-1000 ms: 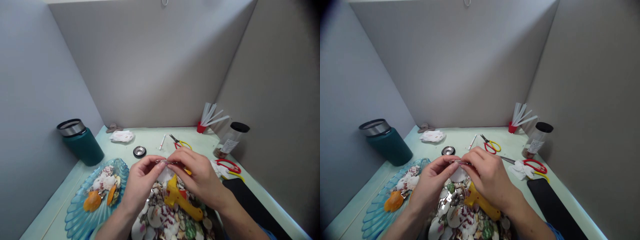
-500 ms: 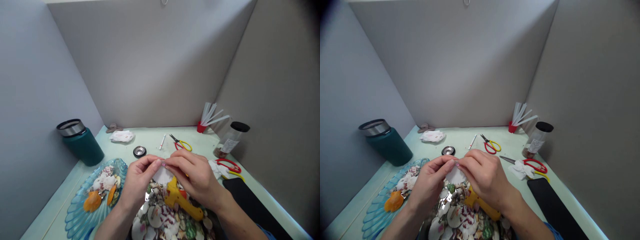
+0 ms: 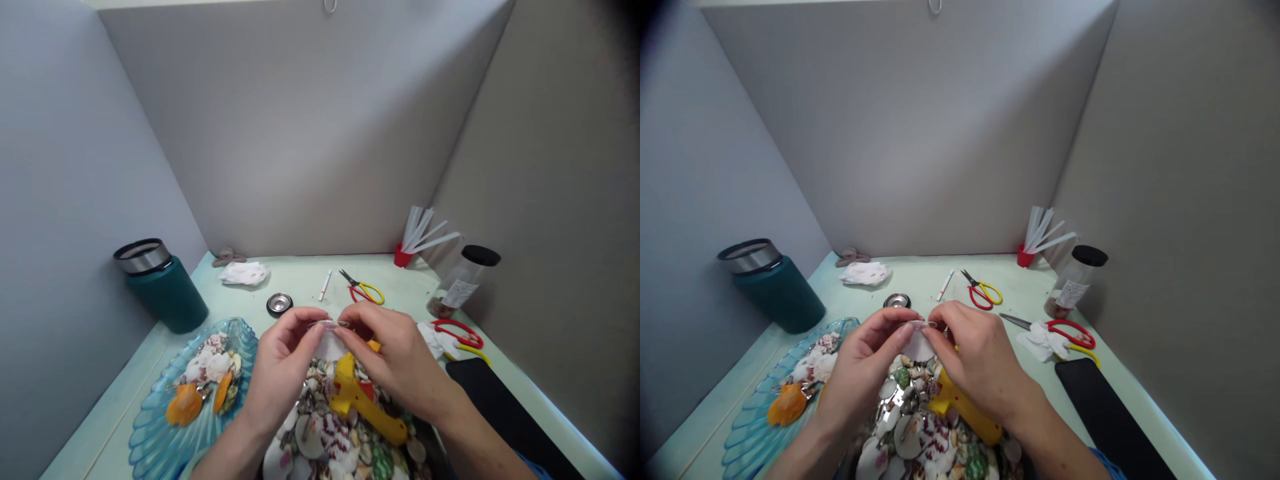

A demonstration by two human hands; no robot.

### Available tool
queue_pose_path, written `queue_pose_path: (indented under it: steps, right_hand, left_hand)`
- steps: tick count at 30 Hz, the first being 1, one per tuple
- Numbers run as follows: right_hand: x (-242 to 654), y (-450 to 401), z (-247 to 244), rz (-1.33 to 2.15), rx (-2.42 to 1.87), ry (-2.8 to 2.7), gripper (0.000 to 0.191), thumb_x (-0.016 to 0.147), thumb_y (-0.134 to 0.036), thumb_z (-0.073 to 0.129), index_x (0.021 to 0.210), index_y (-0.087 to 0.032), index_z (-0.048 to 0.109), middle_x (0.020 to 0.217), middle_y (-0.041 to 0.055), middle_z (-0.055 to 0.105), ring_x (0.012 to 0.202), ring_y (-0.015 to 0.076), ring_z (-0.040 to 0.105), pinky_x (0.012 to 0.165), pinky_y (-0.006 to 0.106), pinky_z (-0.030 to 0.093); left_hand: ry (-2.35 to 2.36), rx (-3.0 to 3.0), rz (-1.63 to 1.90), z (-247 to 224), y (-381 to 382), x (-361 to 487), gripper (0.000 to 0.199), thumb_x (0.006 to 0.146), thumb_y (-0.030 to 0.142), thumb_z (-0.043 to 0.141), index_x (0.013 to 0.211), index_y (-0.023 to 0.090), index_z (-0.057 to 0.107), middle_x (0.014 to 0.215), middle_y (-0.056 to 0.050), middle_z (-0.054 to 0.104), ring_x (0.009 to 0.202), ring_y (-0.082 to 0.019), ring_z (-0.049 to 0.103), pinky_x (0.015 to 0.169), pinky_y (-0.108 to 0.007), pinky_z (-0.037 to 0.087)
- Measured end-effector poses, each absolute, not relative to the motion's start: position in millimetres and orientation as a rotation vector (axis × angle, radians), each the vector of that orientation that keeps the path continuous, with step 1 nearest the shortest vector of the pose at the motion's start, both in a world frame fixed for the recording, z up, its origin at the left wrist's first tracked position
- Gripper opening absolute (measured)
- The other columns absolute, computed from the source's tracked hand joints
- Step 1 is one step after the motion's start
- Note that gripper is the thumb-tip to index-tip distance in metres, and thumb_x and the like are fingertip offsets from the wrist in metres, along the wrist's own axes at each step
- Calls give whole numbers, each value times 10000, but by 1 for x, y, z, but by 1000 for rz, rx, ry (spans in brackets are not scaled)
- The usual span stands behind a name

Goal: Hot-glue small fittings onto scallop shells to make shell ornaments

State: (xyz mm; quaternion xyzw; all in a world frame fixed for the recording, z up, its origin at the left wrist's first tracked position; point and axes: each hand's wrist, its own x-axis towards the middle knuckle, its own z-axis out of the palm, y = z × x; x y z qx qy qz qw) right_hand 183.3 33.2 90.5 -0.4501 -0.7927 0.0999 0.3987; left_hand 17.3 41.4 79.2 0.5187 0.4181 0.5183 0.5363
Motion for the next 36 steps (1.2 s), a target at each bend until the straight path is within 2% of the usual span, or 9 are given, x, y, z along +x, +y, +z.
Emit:
queue_pose_path:
  steps: [12,17,22,27,31,36]
  right_hand:
    - [182,31,90,233,-1109,-2038,74,895,-182,503,865,-182,571,732,-3,583,641,118,519,606,242,368]
    - [181,29,90,219,-1122,-2030,82,889,-173,508,952,-186,559,823,16,597,694,129,537,638,251,383]
    - [181,30,91,233,-1092,-2035,49,884,-169,517,879,-186,563,796,9,572,677,124,517,627,252,378]
    - [180,30,92,288,-1100,-1950,53,881,-161,527,857,-175,572,775,0,575,652,106,522,614,239,383]
    - [178,30,93,252,-1128,-1895,66,881,-202,549,829,-171,577,729,-8,570,625,106,522,605,244,380]
    - [180,30,92,242,-1116,-1915,35,876,-206,557,865,-177,573,782,6,572,643,113,521,611,251,394]
  left_hand:
    - [1049,1376,1153,77,47,13,144,801,317,623,808,176,656,783,-7,647,751,-123,551,686,-206,433]
    - [1095,1387,1185,78,44,14,149,788,316,634,769,168,641,762,-6,638,721,-120,541,652,-202,424]
    - [1126,1357,1152,80,44,15,162,772,323,652,766,162,670,739,-9,652,699,-111,531,631,-188,420]
    - [1015,1224,1136,80,44,14,176,769,328,664,855,179,700,792,-12,676,720,-101,556,637,-169,433]
    - [949,1109,1112,80,44,15,281,728,297,712,987,194,677,819,-15,681,728,-101,577,656,-180,456]
    - [934,1031,1149,82,43,18,198,705,291,732,823,146,664,747,-12,662,654,-86,566,597,-170,448]
